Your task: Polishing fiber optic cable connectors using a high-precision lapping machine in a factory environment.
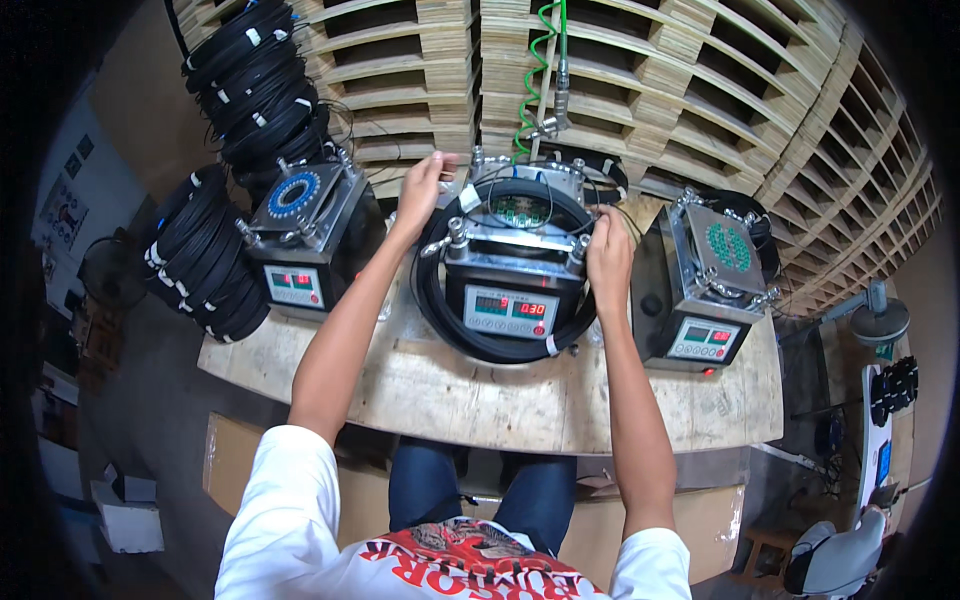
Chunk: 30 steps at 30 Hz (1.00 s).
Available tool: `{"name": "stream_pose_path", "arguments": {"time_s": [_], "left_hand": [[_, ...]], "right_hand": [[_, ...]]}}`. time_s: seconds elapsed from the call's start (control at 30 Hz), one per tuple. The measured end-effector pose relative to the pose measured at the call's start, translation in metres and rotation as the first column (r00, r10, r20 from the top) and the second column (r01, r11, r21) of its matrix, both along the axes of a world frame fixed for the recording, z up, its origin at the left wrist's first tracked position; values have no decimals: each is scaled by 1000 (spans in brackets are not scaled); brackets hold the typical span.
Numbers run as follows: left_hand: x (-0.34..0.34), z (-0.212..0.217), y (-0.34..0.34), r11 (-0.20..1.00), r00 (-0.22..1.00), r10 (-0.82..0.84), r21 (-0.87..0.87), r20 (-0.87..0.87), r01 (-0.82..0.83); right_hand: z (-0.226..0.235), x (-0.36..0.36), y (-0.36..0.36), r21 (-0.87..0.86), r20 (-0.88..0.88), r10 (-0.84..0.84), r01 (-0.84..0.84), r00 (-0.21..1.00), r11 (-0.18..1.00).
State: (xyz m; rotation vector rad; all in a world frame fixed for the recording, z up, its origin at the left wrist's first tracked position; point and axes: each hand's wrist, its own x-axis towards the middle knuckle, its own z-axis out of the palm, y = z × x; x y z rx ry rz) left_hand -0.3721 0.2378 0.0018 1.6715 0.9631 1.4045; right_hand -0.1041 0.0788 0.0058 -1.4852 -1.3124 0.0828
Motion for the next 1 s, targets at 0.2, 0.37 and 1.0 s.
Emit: {"name": "stream_pose_path", "arguments": {"time_s": [0.2, 0.37, 1.0], "left_hand": [[-28, 19, -145, 860, 910, 268, 504, -317, -78], [-42, 15, -149, 887, 872, 212, 462, -442, 19], [34, -3, -159, 986, 989, 12, 164, -150, 13]], "right_hand": [[-2, 13, -1, 20, 23, -49, 49, 999, 999], [-5, 4, 0, -3, 10, -35, 35, 999, 999], [-12, 8, -9, 55, -33, -55, 56, 998, 997]]}}
